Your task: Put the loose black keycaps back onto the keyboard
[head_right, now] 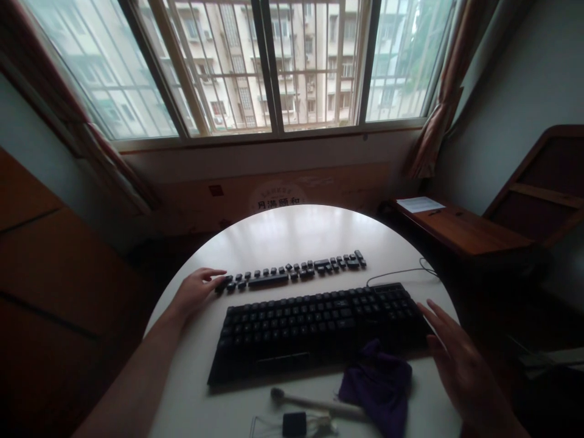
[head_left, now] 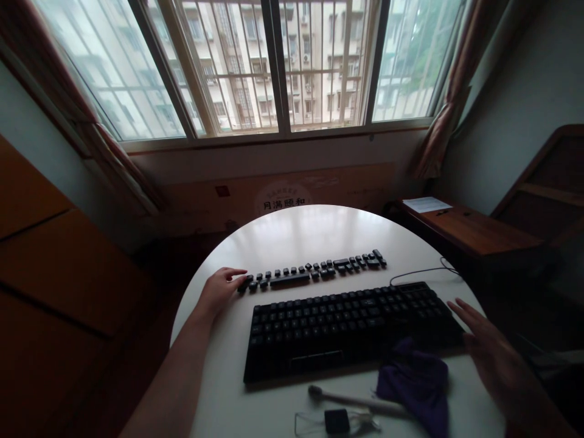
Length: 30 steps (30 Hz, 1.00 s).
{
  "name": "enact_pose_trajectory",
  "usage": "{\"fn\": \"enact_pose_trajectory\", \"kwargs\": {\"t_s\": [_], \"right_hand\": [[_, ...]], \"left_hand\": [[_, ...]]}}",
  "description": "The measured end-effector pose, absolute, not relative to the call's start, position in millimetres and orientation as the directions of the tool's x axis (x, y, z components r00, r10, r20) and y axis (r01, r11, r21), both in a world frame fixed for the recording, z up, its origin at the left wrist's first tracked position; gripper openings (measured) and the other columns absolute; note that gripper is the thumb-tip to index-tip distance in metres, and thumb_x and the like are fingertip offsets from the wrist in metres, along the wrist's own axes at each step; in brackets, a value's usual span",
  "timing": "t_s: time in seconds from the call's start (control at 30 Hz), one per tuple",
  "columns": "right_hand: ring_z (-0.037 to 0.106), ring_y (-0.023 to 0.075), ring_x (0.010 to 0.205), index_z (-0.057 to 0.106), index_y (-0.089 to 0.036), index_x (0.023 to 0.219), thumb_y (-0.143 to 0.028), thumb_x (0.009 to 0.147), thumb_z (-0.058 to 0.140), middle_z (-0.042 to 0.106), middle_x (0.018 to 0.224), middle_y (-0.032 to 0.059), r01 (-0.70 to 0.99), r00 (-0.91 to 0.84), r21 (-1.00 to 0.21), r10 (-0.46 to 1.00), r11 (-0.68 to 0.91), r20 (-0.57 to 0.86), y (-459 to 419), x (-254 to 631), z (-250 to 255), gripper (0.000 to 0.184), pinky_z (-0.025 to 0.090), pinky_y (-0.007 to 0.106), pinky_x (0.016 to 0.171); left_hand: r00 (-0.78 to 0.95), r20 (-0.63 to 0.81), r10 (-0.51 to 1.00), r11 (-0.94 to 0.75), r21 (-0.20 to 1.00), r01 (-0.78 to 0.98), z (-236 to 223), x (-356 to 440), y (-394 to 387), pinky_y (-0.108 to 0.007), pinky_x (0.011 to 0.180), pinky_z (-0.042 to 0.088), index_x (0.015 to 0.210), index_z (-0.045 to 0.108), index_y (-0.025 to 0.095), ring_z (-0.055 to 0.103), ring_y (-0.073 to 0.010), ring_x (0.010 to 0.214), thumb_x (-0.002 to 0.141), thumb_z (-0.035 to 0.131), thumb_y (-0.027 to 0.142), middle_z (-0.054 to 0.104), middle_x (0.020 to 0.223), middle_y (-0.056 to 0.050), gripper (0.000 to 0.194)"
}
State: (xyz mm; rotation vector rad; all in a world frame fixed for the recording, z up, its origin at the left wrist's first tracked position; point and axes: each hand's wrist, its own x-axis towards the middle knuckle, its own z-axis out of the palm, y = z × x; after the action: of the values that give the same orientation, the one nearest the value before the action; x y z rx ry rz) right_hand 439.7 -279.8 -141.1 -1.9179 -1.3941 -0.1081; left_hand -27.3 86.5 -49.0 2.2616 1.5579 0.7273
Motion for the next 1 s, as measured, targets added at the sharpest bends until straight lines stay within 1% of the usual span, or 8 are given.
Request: {"fn": "enact_pose_trajectory", "kwargs": {"t_s": [0.17,0.4,0.53,0.67,0.77,0.87,0.93,1.0], "right_hand": [[0.045,0.0329,0.139,0.046,-0.027,0.147,-0.046,0.101,0.036,0.044,0.154,0.0062,0.826,0.413,-0.553,0.784,-0.108,0.464,-281.2,436.5,-139.0,0.051,0.038,0.054,0.115],[0.047,0.0335,0.137,0.05,-0.026,0.143,-0.047,0.1,0.037,0.047,0.152,0.0068,0.813,0.423,-0.572,0.786,-0.109,0.451,-280.1,437.4,-138.5,0.049,0.039,0.054,0.115],[0.049,0.0337,0.135,0.053,-0.025,0.141,-0.047,0.1,0.037,0.05,0.15,0.0076,0.808,0.432,-0.581,0.773,-0.101,0.465,-279.2,436.4,-137.3,0.049,0.039,0.055,0.114],[0.049,0.0337,0.135,0.054,-0.024,0.139,-0.048,0.1,0.038,0.052,0.148,0.0082,0.801,0.44,-0.59,0.766,-0.099,0.469,-278.9,435.3,-136.2,0.049,0.04,0.054,0.113],[0.049,0.0341,0.135,0.052,-0.024,0.142,-0.048,0.1,0.038,0.051,0.148,0.0087,0.788,0.459,-0.606,0.759,-0.107,0.462,-279.9,434.1,-134.8,0.05,0.041,0.053,0.113],[0.051,0.0369,0.132,0.05,-0.021,0.144,-0.05,0.099,0.038,0.051,0.147,0.0118,0.769,0.487,-0.627,0.748,-0.123,0.451,-281.6,433.2,-133.2,0.054,0.042,0.055,0.111],[0.052,0.039,0.13,0.048,-0.02,0.145,-0.051,0.099,0.037,0.051,0.147,0.0138,0.76,0.492,-0.638,0.754,-0.127,0.435,-282.5,432.8,-132.3,0.056,0.042,0.057,0.11],[0.052,0.0399,0.129,0.048,-0.02,0.146,-0.051,0.099,0.037,0.051,0.146,0.0145,0.755,0.493,-0.643,0.759,-0.13,0.425,-283.0,432.6,-131.5,0.057,0.042,0.058,0.108]], "left_hand": [[0.279,0.214,0.936,-0.35,0.489,0.799,-51.6,-28.8,89.9,-0.033,0.079,0.05,0.103,0.078,0.022,0.064,-0.0225,0.083,0.076,0.062,0.049,0.073,0.099,-0.007,0.042],[0.207,0.193,0.959,-0.276,0.464,0.842,-52.9,-24.0,95.3,-0.03,0.069,0.047,0.094,0.08,0.022,0.065,-0.0214,0.076,0.077,0.061,0.048,0.074,0.086,-0.006,0.036],[0.186,0.207,0.96,-0.266,0.484,0.834,-54.3,-23.1,93.9,-0.029,0.066,0.047,0.092,0.079,0.022,0.066,-0.0209,0.073,0.077,0.063,0.048,0.074,0.08,-0.005,0.035],[0.162,0.269,0.949,-0.286,0.522,0.803,-52.9,-22.6,91.8,-0.03,0.066,0.047,0.089,0.078,0.019,0.066,-0.0212,0.072,0.078,0.061,0.047,0.075,0.079,-0.006,0.034],[0.148,0.34,0.929,-0.327,0.562,0.76,-40.8,-24.5,83.3,-0.031,0.068,0.05,0.094,0.076,0.015,0.066,-0.0216,0.075,0.082,0.056,0.049,0.075,0.084,-0.008,0.04],[0.184,0.407,0.895,-0.41,0.586,0.699,-21.4,-30.9,56.6,-0.03,0.075,0.052,0.102,0.074,0.015,0.066,-0.0202,0.085,0.088,0.053,0.048,0.075,0.097,-0.009,0.042],[0.262,0.426,0.866,-0.484,0.582,0.654,-12.6,-36.3,26.9,-0.028,0.072,0.053,0.097,0.075,0.018,0.066,-0.0187,0.083,0.086,0.06,0.05,0.075,0.098,-0.007,0.037],[0.433,0.448,0.783,-0.622,0.556,0.551,-13.1,-40.5,-8.0,-0.027,0.066,0.053,0.095,0.075,0.019,0.065,-0.0164,0.078,0.089,0.063,0.046,0.073,0.097,-0.007,0.03]]}}
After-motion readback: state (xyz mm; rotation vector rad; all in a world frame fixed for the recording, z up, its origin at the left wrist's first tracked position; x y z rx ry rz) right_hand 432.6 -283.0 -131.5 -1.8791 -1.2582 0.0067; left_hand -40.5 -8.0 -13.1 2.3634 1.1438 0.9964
